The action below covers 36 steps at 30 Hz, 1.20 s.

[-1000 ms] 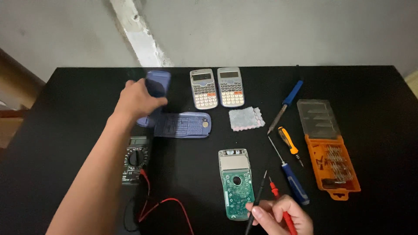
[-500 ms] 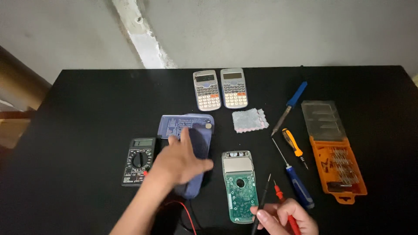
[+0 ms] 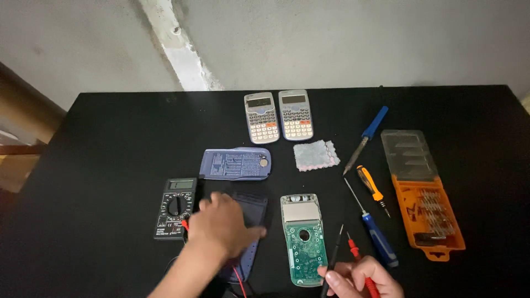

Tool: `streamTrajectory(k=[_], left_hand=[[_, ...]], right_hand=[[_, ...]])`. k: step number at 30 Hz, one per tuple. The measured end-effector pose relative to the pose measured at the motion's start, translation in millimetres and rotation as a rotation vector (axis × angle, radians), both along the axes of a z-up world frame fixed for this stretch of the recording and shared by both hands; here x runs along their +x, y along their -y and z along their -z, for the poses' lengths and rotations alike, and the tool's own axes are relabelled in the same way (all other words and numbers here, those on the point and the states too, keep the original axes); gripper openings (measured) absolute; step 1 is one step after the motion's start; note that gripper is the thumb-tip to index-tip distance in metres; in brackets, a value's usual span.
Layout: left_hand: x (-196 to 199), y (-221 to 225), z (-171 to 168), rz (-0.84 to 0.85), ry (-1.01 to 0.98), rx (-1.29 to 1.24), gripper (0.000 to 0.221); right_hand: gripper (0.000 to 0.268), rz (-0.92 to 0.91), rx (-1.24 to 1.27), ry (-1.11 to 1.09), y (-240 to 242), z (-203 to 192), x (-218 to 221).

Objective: Disassembling a scientific calculator using a screwdriver and testing its circuit board with a multimeter.

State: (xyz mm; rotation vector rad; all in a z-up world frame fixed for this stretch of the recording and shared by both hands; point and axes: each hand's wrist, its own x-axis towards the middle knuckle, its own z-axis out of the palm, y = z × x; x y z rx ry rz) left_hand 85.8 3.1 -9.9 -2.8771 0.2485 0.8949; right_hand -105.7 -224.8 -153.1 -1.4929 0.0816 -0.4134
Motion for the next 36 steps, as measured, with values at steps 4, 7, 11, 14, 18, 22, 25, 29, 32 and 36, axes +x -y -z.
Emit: streamTrajectory(k=[4, 7, 11, 14, 18, 22, 25, 29, 32, 36], left_hand=[[51.2, -8.5, -6.1, 0.132, 0.318, -0.136, 0.077], [95.1, -13.9, 12.9, 0.305, 0.409, -0.229, 0.089], [123.0, -6.7, 27.2, 0.446, 0.307, -0.128, 0.101], [131.3, -6.1, 35.3, 0.511, 0.295, -0.145, 0.085], [136.3, -5.0, 30.5, 0.494, 0.235, -0.117, 0.087], [132.2, 2.6, 18.8, 0.393, 0.239, 0.002, 0.089], [140.8, -11.6, 18.6, 0.429, 0.224, -0.088, 0.076], [144.9, -14.0, -0.2, 0.378, 0.172, -0.018, 0.083], [149.3, -16.8, -4.0, 0.313, 0.174, -0.012, 0.085], [163.7, -24.5, 3.5, 0.287, 0.219, 0.027, 0.074]], right_hand=[[0.039, -0.029, 0.031, 0.026, 2.1, 2.7, 0.0], [0.039, -0.059, 0.043, 0.042, 3.4, 6.8, 1.1], [0.040, -0.010, -0.001, 0.033, 4.0, 8.8, 1.8], [0.039, -0.065, 0.052, 0.035, 2.9, 3.9, 0.9], [0.039, -0.017, 0.016, 0.008, 2.2, 0.1, 0.5], [0.037, 0.024, -0.025, -0.007, 3.4, 1.0, 1.5], [0.039, 0.027, -0.009, 0.032, 0.4, 0.2, 1.5], [0.037, 0.042, -0.015, 0.014, 1.8, 0.2, 2.3], [0.038, 0.003, -0.004, 0.029, 4.5, 1.7, 3.7], [0.037, 0.011, -0.005, 0.030, 4.6, -1.3, 4.0]])
